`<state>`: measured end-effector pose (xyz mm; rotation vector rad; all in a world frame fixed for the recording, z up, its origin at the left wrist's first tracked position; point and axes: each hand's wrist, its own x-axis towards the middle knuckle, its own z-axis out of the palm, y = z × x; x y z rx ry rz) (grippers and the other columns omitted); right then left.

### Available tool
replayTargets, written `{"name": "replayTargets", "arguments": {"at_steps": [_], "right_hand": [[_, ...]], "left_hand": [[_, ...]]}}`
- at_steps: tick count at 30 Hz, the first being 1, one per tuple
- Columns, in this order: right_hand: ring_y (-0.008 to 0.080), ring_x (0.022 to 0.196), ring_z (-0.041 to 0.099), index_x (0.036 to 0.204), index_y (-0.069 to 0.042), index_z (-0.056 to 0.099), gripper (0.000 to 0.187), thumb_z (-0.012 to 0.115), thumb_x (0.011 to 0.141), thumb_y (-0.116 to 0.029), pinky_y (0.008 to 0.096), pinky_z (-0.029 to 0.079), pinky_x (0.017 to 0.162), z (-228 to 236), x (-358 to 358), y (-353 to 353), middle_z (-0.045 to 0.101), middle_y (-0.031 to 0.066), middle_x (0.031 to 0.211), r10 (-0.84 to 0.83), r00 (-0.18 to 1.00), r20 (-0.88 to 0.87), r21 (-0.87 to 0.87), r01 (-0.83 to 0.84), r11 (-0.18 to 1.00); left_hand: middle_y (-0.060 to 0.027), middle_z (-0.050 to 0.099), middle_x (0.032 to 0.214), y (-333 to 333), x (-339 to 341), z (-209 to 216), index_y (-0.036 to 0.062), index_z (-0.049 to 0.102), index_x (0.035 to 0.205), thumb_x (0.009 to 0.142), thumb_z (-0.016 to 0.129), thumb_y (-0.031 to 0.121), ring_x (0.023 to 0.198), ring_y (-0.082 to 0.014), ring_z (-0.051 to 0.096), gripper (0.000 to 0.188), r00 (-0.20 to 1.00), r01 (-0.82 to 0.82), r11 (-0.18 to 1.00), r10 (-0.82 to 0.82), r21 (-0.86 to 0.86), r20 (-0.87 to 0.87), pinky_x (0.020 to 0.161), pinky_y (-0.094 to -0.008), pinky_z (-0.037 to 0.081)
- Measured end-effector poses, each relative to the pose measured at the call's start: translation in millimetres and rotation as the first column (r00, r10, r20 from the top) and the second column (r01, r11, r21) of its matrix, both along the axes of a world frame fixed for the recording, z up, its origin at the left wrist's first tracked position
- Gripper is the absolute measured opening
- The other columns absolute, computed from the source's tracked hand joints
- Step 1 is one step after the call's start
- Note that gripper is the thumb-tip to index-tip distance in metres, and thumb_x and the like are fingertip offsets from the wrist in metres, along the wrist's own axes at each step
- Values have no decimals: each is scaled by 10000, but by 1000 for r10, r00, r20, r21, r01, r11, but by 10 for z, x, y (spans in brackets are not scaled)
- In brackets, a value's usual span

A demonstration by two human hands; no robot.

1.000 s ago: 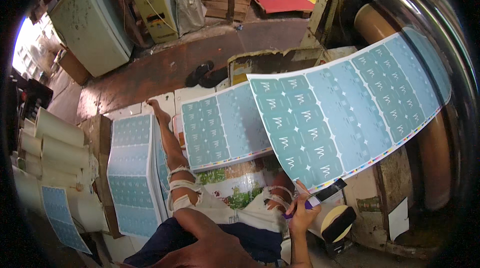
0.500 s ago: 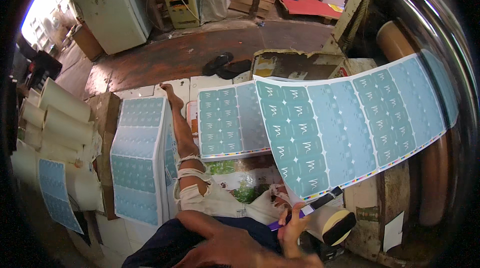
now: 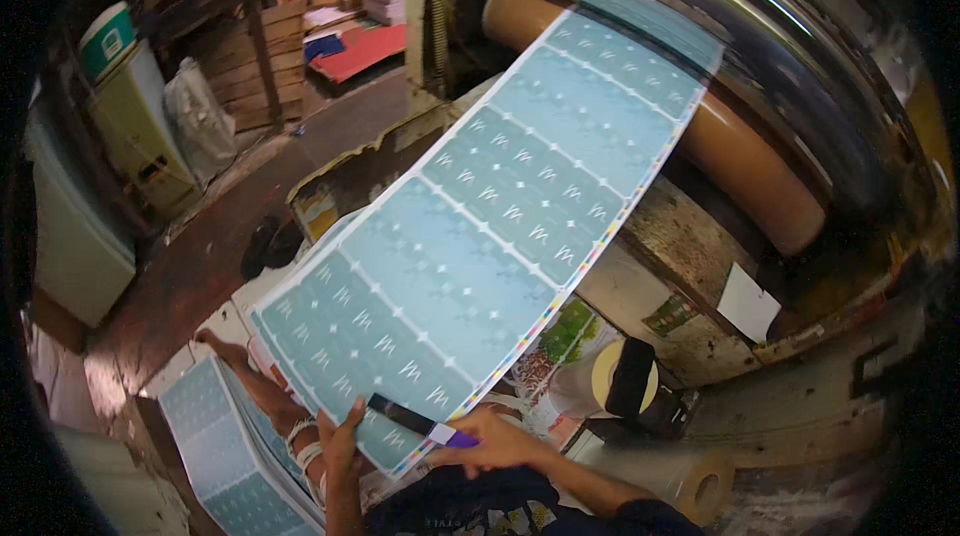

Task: The person uses a small flat tool to separate and lift printed label sheets from a roll on a large machine.

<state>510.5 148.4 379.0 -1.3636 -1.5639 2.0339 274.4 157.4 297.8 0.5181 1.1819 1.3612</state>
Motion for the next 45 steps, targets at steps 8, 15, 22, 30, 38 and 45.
{"name": "replayTargets", "arguments": {"at_steps": [8,15,22,30,38,45], "right_hand": [[71,413,493,1041,-35,629,275,539,978,-287,221,378,372,373,2441,1411,604,42,668,-857,332,-395,705,707,-51],[88,442,525,1114,-10,619,311,561,969,-279,227,397,389,200,3225,1869,625,60,716,-895,276,-351,674,738,-37],[186,583,594,1130,-13,624,263,632,878,-90,297,463,494,-53,2694,1702,612,101,789,-919,300,-256,857,511,-72],[371,1007,587,1264,-90,500,614,702,708,72,437,525,793,256,3003,1967,501,159,1127,-926,311,-215,918,-259,-300],[266,839,688,1031,-5,668,373,612,688,130,324,552,696,1012,3160,2143,684,126,1017,-731,671,124,932,-331,-146],[177,776,675,974,-1,711,328,566,710,130,269,512,690,1217,2522,1674,710,123,879,-788,616,-6,1000,15,5]], "left_hand": [[-117,618,1104,-96,-706,-685,-34,476,1284,854,693,83,948,-204,605,496,952,-27,997,48,73,-302,847,-309,478],[-136,562,1215,-354,-1286,-795,-34,362,1384,856,688,80,1055,-219,568,630,938,58,998,-42,34,-344,920,-317,439],[-185,451,1414,-572,-1349,-426,-63,360,1417,832,717,121,1297,-261,420,710,880,-84,975,-25,-207,-475,1107,-376,313],[-160,472,1403,-777,-1394,-285,-42,386,1407,868,677,145,1275,-271,439,641,867,-233,922,52,-310,-496,1098,-380,322],[-159,421,1450,-1119,-1978,-977,28,344,1451,887,665,240,1342,-272,352,683,869,-136,935,-46,-327,-493,1130,-374,269],[-149,447,1388,-1192,-3403,-2103,46,303,1460,876,669,201,1278,-257,383,706,807,-268,897,10,-351,-591,1077,-350,307]]}}
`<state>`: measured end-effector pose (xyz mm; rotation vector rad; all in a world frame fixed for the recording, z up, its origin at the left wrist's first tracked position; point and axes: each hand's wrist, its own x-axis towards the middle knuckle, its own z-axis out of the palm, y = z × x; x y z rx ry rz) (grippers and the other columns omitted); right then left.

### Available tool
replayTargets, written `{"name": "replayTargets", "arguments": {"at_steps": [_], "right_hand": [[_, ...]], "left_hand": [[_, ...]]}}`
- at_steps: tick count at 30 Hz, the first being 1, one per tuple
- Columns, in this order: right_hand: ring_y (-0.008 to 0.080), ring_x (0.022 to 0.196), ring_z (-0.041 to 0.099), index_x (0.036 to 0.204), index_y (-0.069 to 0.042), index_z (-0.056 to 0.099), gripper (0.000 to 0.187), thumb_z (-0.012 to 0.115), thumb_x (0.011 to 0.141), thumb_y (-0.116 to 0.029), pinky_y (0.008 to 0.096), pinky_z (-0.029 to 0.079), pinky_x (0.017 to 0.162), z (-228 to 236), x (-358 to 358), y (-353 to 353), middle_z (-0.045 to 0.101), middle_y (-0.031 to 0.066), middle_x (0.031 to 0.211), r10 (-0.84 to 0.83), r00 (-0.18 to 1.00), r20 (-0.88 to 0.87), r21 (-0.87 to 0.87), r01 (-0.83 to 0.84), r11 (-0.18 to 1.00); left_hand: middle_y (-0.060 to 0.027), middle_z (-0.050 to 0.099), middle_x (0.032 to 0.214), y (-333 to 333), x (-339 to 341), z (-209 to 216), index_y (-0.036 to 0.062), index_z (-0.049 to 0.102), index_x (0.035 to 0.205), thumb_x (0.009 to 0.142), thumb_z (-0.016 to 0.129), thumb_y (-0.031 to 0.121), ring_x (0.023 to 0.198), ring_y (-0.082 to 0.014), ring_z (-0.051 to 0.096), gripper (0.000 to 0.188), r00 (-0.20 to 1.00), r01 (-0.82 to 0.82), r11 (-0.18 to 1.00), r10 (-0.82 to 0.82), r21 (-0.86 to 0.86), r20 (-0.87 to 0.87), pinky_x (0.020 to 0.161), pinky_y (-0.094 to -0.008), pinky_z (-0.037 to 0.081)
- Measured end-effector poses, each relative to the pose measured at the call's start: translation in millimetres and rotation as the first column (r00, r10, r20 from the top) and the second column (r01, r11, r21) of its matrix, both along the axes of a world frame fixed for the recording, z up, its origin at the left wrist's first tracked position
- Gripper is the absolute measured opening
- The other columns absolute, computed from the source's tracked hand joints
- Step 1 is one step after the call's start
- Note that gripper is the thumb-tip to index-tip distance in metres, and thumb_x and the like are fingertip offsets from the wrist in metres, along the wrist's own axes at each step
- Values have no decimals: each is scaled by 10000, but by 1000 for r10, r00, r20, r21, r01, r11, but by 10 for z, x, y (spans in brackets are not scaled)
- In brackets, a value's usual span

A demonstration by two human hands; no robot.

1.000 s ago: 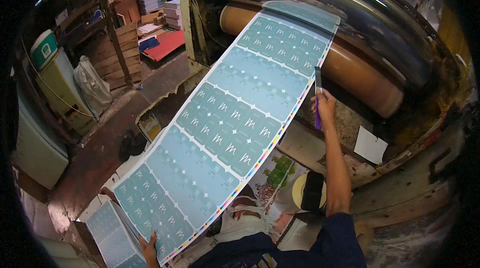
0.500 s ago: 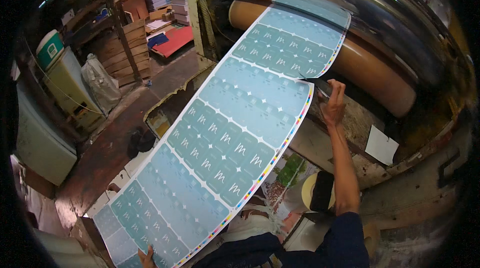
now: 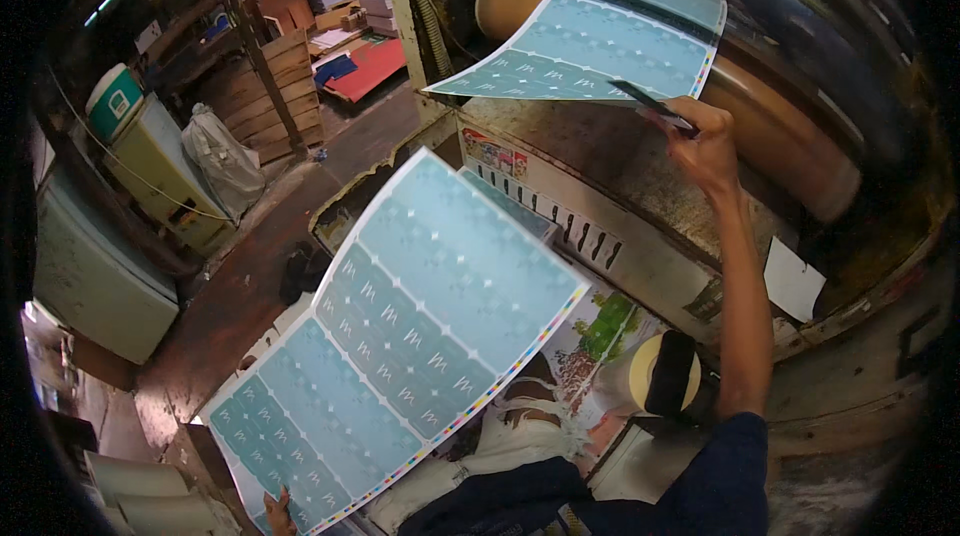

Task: The person uses a small flat tool to separate and lift printed label sheets from a roll on a large machine.

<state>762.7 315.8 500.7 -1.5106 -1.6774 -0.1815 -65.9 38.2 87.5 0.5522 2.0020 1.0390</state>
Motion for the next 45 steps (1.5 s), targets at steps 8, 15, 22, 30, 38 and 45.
{"name": "replayTargets", "arguments": {"at_steps": [8,15,22,30,38,45], "right_hand": [[217,880,698,1034,-42,717,439,572,661,137,282,546,737,-460,-587,-523,705,143,1023,55,991,119,97,-67,993],[229,927,698,1082,-43,705,475,580,659,133,296,559,764,-440,-752,-626,680,163,1131,122,992,34,-25,-121,992],[256,850,707,1105,-63,699,478,644,643,45,304,571,763,-523,-809,-450,680,171,1110,296,954,-47,-104,-300,948],[294,847,695,1116,-114,696,419,664,708,-23,349,566,734,-805,-1098,-651,656,121,1187,166,974,-157,-96,-182,979],[257,847,706,1142,-102,693,469,670,697,46,303,560,702,-1031,-1102,-731,642,112,1224,181,906,-383,-132,-247,960],[78,558,611,1129,-49,700,324,663,812,13,241,479,516,-874,-1105,-1096,735,79,936,-136,763,-632,-383,-155,911]], "left_hand": [[-154,556,1250,810,269,-326,-24,345,1398,818,725,20,1128,-269,550,695,1000,22,963,-26,267,9,993,-356,425],[-113,601,1166,1910,930,33,5,469,1314,830,713,9,990,-230,603,542,965,29,946,-111,324,239,873,-364,505],[-153,625,1145,2510,1382,-238,-58,572,1187,822,737,72,1013,-237,610,421,957,258,810,-289,526,-24,843,-371,513],[-184,612,1170,2152,2266,84,-71,561,1201,818,745,157,1060,-278,605,482,643,392,906,-395,-161,-657,883,-380,512],[-216,598,1195,2580,3517,1662,-83,550,1215,814,754,242,1108,-319,600,556,754,654,670,-535,352,-381,923,-389,510],[-183,531,1281,2227,4717,4733,-7,513,1302,958,510,412,1226,-306,500,543,27,83,-62,-998,995,-64,1067,-453,367]]}}
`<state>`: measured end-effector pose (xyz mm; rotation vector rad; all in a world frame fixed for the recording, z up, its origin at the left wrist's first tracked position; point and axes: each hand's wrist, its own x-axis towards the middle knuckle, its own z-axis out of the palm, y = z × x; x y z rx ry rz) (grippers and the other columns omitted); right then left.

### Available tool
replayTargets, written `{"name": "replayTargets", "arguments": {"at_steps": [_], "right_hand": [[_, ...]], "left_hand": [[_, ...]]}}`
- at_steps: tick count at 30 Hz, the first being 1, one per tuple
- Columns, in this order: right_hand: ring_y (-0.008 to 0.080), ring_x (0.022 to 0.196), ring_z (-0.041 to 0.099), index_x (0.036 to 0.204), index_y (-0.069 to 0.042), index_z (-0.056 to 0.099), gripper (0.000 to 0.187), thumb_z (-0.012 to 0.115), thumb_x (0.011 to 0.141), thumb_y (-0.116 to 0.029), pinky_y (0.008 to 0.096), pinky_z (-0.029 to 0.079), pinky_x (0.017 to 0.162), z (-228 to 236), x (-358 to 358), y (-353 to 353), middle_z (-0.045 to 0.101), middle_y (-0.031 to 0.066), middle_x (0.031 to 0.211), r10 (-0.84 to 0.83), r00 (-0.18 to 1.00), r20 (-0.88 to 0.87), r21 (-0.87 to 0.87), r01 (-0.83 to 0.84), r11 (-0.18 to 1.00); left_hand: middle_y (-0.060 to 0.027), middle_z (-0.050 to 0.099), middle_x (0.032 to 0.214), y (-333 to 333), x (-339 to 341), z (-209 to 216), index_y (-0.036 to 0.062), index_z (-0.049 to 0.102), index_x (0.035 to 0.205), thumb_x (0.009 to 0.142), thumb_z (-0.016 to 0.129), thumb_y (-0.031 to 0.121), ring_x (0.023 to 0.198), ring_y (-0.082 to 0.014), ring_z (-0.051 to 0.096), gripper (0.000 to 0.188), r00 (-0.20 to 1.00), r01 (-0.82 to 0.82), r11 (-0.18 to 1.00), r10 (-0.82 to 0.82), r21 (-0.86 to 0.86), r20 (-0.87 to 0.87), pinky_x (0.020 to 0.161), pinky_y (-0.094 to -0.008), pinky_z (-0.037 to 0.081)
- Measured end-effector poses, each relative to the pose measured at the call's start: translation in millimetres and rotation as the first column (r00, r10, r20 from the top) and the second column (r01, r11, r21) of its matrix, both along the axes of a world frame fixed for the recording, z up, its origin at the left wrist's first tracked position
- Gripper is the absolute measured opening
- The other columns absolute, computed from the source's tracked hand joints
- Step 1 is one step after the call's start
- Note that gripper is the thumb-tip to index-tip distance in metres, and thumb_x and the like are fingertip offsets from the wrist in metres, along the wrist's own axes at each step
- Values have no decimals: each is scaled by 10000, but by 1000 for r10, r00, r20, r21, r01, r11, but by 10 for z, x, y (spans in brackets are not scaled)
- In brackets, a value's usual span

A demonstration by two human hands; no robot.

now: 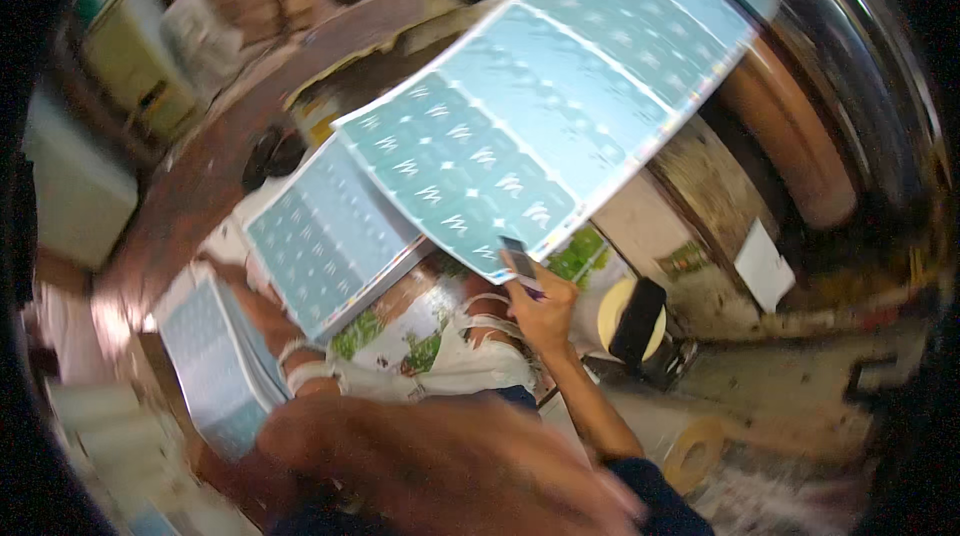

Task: The person uses a small flat tool to separate and lift printed label sheets from a roll on a large machine.

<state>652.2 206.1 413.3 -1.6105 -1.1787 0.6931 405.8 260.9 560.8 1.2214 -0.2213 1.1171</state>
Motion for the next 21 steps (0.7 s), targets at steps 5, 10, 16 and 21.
{"name": "replayTargets", "arguments": {"at_steps": [5,10,16,21], "right_hand": [[38,458,517,1140,-69,701,293,645,858,-15,231,417,442,8,-143,27,690,20,700,103,994,-37,-5,-104,995],[40,475,532,1148,-91,701,308,654,851,-24,234,425,450,25,-68,-55,681,12,684,90,980,-175,-77,-105,992],[64,500,539,1197,-82,671,400,703,799,-47,237,436,479,64,-88,-13,664,34,657,131,968,-212,-216,-178,960],[114,750,674,1244,-69,633,484,717,771,-16,261,522,660,365,-58,98,719,147,990,301,942,-147,-112,-318,941]], "left_hand": [[-181,495,1323,476,-363,311,13,476,1337,959,483,427,1262,-302,454,561,902,-180,965,240,-193,359,1078,-492,321],[-179,458,1364,764,-798,-712,32,439,1372,960,456,441,1297,-298,408,581,711,-139,811,481,-569,513,1089,-531,275],[-177,414,1414,620,-1071,-1856,55,394,1413,961,424,458,1340,-293,353,607,456,183,818,420,-545,785,1102,-578,220],[-175,385,1447,641,-1013,-2173,70,364,1441,962,402,470,1368,-289,316,625,385,261,862,320,-435,866,1110,-609,184]]}}
